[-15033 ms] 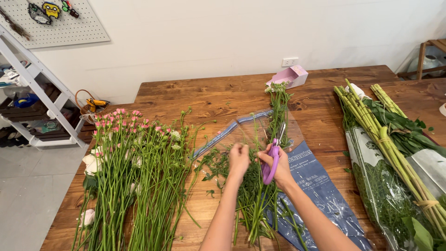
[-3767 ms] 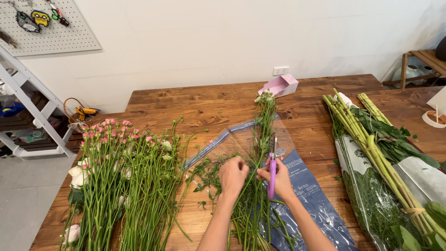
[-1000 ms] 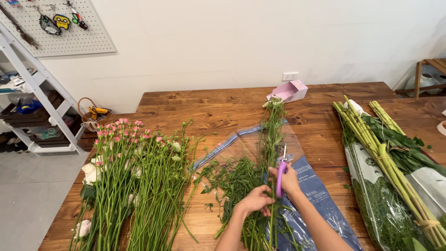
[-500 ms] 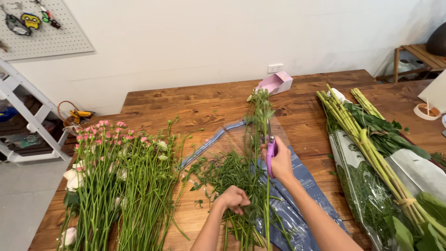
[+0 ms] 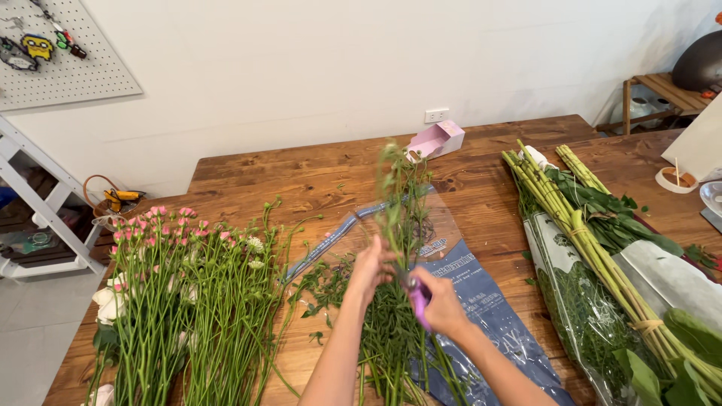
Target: The person trims the stems of pink and white flowers using purple scissors. They repeatedly pick up stems, cut off the lower leaves and ends, and place the trimmed stems on a blue plastic sheet on the table.
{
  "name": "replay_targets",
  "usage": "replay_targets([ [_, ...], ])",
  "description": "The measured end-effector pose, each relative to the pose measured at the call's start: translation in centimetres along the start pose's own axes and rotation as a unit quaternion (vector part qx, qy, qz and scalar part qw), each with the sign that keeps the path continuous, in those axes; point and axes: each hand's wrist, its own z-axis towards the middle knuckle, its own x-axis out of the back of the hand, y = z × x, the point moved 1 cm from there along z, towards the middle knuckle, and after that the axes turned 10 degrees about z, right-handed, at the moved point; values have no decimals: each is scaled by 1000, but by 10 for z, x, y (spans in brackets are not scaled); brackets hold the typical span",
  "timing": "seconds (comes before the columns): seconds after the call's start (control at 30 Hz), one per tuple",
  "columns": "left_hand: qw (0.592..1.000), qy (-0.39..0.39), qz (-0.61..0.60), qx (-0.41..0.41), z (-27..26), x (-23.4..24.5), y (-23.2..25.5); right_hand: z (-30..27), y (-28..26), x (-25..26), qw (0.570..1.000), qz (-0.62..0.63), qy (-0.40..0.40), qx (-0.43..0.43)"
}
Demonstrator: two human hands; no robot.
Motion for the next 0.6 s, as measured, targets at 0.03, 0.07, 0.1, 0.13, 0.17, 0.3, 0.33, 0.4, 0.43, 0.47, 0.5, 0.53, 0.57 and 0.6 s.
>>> replay_targets([
  [0.03,1000,-1,0,0,2,1,4,-5,4,-1,1000,-1,0,0],
  [0.07,998,4,-61,-17,4,2,8,-10,8,-4,999,-19,-35,3],
  [0.1,992,8,-122,-33,6,2,13,-14,13,-5,997,-38,-70,6],
  [0.13,992,6,-122,-34,2,0,13,-14,11,-3,997,-39,-69,6],
  [0.17,994,-10,-111,-23,-2,-1,12,-13,9,-2,997,-32,-57,-44],
  [0.3,993,14,-108,48,-4,4,-13,2,0,-1,948,76,77,-299],
  [0.33,993,15,-109,48,-8,0,-19,9,1,1,948,76,75,-299],
  [0.4,980,-65,-175,64,-16,-9,-30,22,4,4,897,276,161,-307],
  [0.43,980,-64,-176,63,-20,-14,-37,26,13,7,897,276,160,-306],
  [0.47,977,-106,-177,51,-24,-20,-43,29,22,9,903,279,151,-288],
  [0.5,972,-147,-178,38,-28,-26,-49,33,32,12,910,282,142,-270],
  [0.53,972,-146,-179,37,-32,-26,-53,36,31,14,910,283,140,-270],
  [0.57,964,-169,-198,54,-37,-29,-58,36,30,17,904,294,139,-277],
  [0.6,954,-192,-217,71,-42,-32,-63,37,30,21,898,305,137,-285],
])
